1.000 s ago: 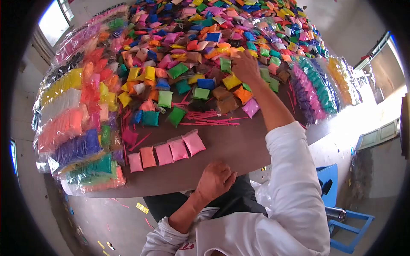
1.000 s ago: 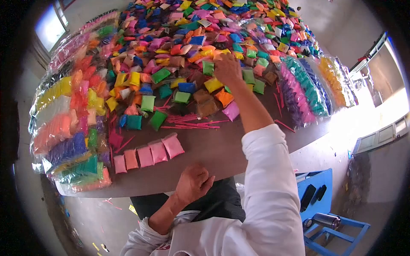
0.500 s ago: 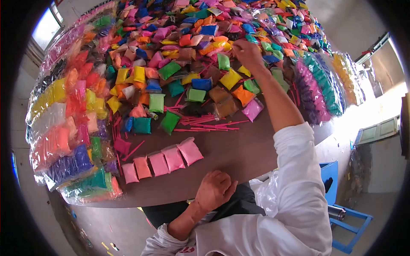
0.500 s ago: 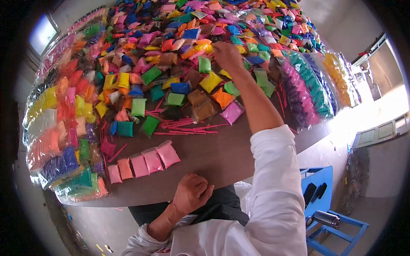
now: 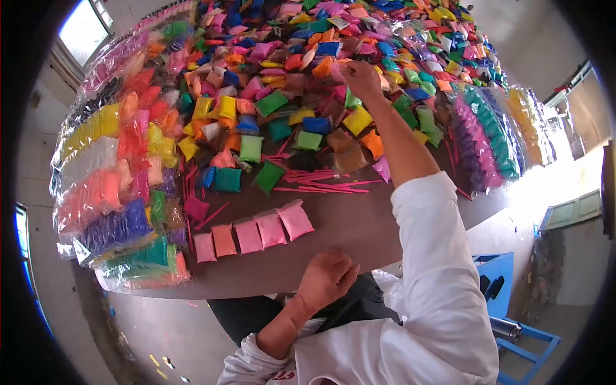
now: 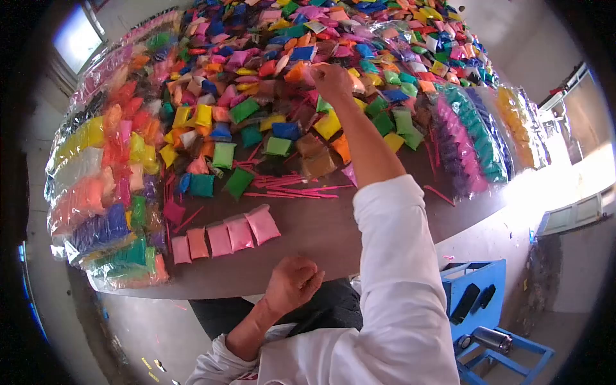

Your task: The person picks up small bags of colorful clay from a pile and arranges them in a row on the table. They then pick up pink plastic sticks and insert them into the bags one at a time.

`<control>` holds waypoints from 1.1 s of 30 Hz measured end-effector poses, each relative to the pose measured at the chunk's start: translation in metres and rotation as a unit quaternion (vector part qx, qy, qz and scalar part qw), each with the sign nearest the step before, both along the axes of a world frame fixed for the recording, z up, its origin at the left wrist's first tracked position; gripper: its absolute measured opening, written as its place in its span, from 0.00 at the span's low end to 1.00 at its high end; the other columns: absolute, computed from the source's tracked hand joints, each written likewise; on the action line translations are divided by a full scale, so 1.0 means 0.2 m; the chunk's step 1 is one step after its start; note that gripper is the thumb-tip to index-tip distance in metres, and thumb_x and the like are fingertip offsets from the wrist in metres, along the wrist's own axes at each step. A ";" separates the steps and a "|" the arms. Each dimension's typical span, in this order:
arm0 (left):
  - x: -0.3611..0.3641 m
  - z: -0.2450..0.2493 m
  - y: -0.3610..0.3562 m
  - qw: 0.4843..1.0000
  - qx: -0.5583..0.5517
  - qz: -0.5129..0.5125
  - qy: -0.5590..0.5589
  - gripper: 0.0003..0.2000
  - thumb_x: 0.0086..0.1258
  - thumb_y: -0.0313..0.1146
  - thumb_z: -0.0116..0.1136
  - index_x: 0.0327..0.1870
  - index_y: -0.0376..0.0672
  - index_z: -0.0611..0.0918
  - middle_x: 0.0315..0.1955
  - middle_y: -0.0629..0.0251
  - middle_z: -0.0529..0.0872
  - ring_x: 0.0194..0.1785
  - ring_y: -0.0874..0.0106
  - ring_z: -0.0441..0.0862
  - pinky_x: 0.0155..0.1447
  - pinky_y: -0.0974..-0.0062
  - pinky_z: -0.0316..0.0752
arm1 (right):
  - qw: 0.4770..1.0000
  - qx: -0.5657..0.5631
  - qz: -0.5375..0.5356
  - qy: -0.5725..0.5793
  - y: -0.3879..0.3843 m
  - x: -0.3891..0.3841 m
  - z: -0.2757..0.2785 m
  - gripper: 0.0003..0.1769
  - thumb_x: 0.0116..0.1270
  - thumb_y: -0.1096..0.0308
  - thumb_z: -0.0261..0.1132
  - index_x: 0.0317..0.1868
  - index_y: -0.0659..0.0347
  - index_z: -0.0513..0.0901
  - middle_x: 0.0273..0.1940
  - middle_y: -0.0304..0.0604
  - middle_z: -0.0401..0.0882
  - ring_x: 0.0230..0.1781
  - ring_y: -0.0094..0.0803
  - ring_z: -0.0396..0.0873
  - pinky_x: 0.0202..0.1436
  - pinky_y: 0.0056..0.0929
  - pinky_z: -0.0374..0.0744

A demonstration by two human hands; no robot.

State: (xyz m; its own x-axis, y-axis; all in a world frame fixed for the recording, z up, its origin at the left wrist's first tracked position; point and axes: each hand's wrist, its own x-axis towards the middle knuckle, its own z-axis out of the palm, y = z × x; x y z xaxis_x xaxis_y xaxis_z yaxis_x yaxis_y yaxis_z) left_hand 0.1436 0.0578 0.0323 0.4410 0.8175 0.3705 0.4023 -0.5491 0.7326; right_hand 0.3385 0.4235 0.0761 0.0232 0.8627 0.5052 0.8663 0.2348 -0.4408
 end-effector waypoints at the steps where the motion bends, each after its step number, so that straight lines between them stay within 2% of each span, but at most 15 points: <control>1: 0.00 0.01 0.00 1.000 -0.010 0.002 -0.017 0.07 0.60 0.27 0.65 0.25 0.41 0.78 0.25 0.61 0.80 0.30 0.57 0.78 0.37 0.63 0.75 | 0.984 -0.038 0.055 0.163 -0.02 0.03 0.01 0.16 0.68 0.55 0.62 0.41 0.58 0.85 0.35 0.43 0.84 0.35 0.38 0.81 0.37 0.34 0.79; 3: 0.01 0.02 -0.01 0.998 -0.023 0.001 -0.054 0.07 0.62 0.29 0.64 0.26 0.40 0.78 0.24 0.60 0.80 0.30 0.58 0.78 0.36 0.64 0.74 | 0.867 -0.103 0.152 0.463 -0.16 0.13 0.10 0.17 0.69 0.54 0.63 0.37 0.61 0.85 0.28 0.38 0.84 0.25 0.30 0.80 0.31 0.29 0.77; 4: 0.01 0.01 0.00 0.997 -0.027 0.004 -0.069 0.08 0.64 0.30 0.63 0.26 0.39 0.78 0.24 0.60 0.80 0.29 0.59 0.78 0.35 0.66 0.74 | 0.842 -0.146 0.142 0.500 -0.28 0.12 0.16 0.18 0.71 0.54 0.61 0.34 0.61 0.83 0.26 0.33 0.81 0.22 0.19 0.75 0.26 0.20 0.71; 5: 0.00 0.01 0.00 0.996 -0.032 0.007 -0.084 0.09 0.66 0.31 0.62 0.27 0.39 0.79 0.23 0.60 0.80 0.29 0.61 0.78 0.34 0.67 0.73 | 0.841 -0.150 0.159 0.494 -0.37 0.14 0.19 0.15 0.71 0.56 0.61 0.33 0.59 0.83 0.24 0.32 0.79 0.21 0.19 0.74 0.24 0.19 0.69; 7: -0.03 0.05 -0.01 0.989 -0.122 0.010 -0.083 0.10 0.69 0.33 0.59 0.27 0.38 0.79 0.24 0.57 0.80 0.29 0.60 0.78 0.35 0.67 0.73 | 0.795 -0.180 0.181 0.550 -0.53 0.16 0.18 0.13 0.71 0.59 0.62 0.33 0.60 0.82 0.25 0.31 0.78 0.21 0.18 0.73 0.24 0.18 0.68; 8: -0.04 0.06 -0.01 0.982 -0.168 0.012 -0.081 0.12 0.71 0.34 0.58 0.28 0.37 0.80 0.24 0.56 0.80 0.29 0.60 0.78 0.35 0.67 0.73 | 0.788 -0.211 0.238 0.528 -0.60 0.22 0.14 0.12 0.71 0.61 0.63 0.48 0.59 0.82 0.34 0.33 0.81 0.31 0.20 0.79 0.32 0.21 0.76; 12: -0.06 0.00 -0.02 0.948 -0.239 0.015 -0.209 0.16 0.76 0.39 0.53 0.30 0.35 0.79 0.25 0.63 0.78 0.31 0.72 0.75 0.38 0.73 0.70 | 0.770 -0.229 0.227 0.550 -1.03 0.17 0.11 0.13 0.70 0.63 0.65 0.49 0.62 0.82 0.35 0.33 0.81 0.32 0.20 0.80 0.33 0.21 0.77; 14: -0.04 0.00 -0.02 0.922 -0.264 0.014 -0.283 0.17 0.78 0.41 0.51 0.33 0.35 0.78 0.26 0.67 0.77 0.33 0.77 0.72 0.39 0.75 0.69 | 0.801 -0.233 0.208 0.510 -1.23 0.12 0.09 0.14 0.70 0.63 0.65 0.50 0.64 0.82 0.35 0.33 0.82 0.33 0.20 0.80 0.34 0.21 0.78; 16: -0.04 0.02 -0.03 0.931 -0.243 0.011 -0.274 0.18 0.78 0.42 0.49 0.35 0.34 0.78 0.27 0.69 0.77 0.34 0.78 0.71 0.39 0.76 0.69 | 0.828 -0.253 0.183 0.467 -1.43 0.07 0.11 0.15 0.69 0.63 0.66 0.50 0.66 0.83 0.37 0.34 0.83 0.34 0.20 0.80 0.37 0.22 0.80; 20: -0.07 -0.02 -0.01 0.948 -0.250 -0.008 -0.198 0.18 0.77 0.44 0.51 0.38 0.35 0.79 0.28 0.66 0.78 0.35 0.77 0.71 0.39 0.77 0.69 | 0.824 -0.272 0.184 0.461 -1.66 -0.04 0.12 0.15 0.67 0.65 0.68 0.47 0.68 0.84 0.38 0.38 0.84 0.35 0.19 0.80 0.39 0.20 0.80; 24: -0.06 0.02 -0.03 0.949 -0.275 -0.005 -0.152 0.19 0.76 0.46 0.52 0.41 0.34 0.79 0.28 0.64 0.79 0.33 0.76 0.73 0.36 0.74 0.70 | 0.817 -0.310 0.205 0.442 -1.74 -0.11 0.05 0.18 0.67 0.65 0.68 0.52 0.68 0.82 0.39 0.38 0.84 0.35 0.19 0.80 0.42 0.20 0.81; 27: 0.01 0.00 -0.03 0.939 -0.181 -0.001 -0.293 0.20 0.75 0.48 0.53 0.43 0.34 0.80 0.28 0.62 0.80 0.33 0.74 0.75 0.36 0.72 0.71 | 0.782 -0.343 0.265 0.448 -1.73 -0.10 -0.05 0.20 0.67 0.65 0.69 0.55 0.67 0.81 0.37 0.36 0.83 0.35 0.19 0.79 0.40 0.19 0.80; 28: 0.00 0.02 -0.02 0.949 -0.184 -0.012 -0.256 0.20 0.75 0.47 0.53 0.42 0.35 0.80 0.28 0.61 0.80 0.34 0.73 0.76 0.37 0.72 0.71 | 0.800 -0.353 0.275 0.400 -1.71 -0.08 -0.06 0.18 0.68 0.63 0.68 0.53 0.65 0.81 0.34 0.34 0.82 0.33 0.18 0.78 0.38 0.19 0.79; 31: -0.04 0.06 -0.02 0.971 -0.176 -0.031 -0.155 0.19 0.75 0.47 0.53 0.39 0.35 0.81 0.28 0.59 0.80 0.35 0.71 0.77 0.39 0.72 0.72 | 0.753 -0.491 0.325 0.293 -1.58 0.02 -0.01 0.15 0.67 0.62 0.66 0.48 0.64 0.82 0.33 0.34 0.82 0.31 0.18 0.78 0.35 0.21 0.78; 33: -0.06 0.04 -0.02 0.985 -0.139 -0.021 -0.103 0.19 0.75 0.47 0.53 0.37 0.35 0.81 0.27 0.59 0.80 0.34 0.71 0.77 0.39 0.72 0.71 | 0.824 -0.468 0.283 0.148 -1.47 0.06 0.11 0.13 0.67 0.64 0.64 0.46 0.64 0.82 0.31 0.34 0.82 0.30 0.18 0.78 0.35 0.22 0.78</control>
